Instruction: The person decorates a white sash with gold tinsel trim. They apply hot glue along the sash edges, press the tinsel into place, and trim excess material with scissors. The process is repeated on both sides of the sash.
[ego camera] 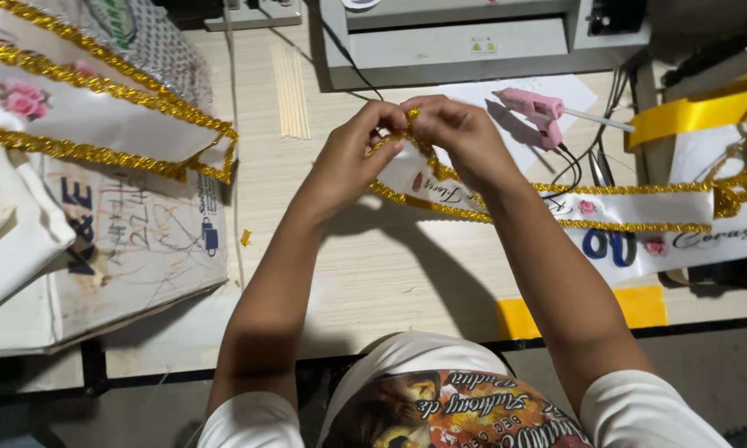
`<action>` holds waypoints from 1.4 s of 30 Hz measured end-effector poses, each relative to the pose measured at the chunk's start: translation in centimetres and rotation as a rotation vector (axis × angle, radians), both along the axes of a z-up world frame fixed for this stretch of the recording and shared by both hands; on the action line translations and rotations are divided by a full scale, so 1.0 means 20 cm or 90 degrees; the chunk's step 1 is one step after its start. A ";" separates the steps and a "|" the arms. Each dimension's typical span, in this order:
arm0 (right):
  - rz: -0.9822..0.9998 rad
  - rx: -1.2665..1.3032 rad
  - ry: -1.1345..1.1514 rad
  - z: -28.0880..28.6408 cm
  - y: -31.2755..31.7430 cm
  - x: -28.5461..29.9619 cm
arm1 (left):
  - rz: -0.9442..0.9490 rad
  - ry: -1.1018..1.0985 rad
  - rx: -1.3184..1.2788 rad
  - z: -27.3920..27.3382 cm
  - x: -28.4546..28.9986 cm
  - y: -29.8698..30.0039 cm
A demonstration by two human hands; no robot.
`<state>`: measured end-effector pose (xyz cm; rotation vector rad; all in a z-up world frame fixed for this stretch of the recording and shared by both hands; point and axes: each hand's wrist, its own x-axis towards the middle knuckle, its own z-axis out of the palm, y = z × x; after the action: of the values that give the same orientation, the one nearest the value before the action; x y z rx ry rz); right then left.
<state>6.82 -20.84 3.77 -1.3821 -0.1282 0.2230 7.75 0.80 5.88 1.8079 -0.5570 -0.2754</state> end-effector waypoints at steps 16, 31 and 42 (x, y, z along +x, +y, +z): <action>-0.181 -0.125 -0.021 -0.33 -0.48 -0.06 | -0.021 0.195 0.016 0.00 0.03 0.07; -0.310 -0.435 0.022 -0.39 -1.21 -0.68 | -0.028 0.189 0.023 -0.19 0.17 0.20; -0.343 -0.993 0.209 -1.03 -1.39 -1.11 | -0.312 0.142 0.010 -0.06 0.14 -0.58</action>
<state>-15.42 -48.68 -16.82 -2.8049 0.8691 0.0579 10.49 -10.73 4.75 1.6076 -0.8340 -0.8054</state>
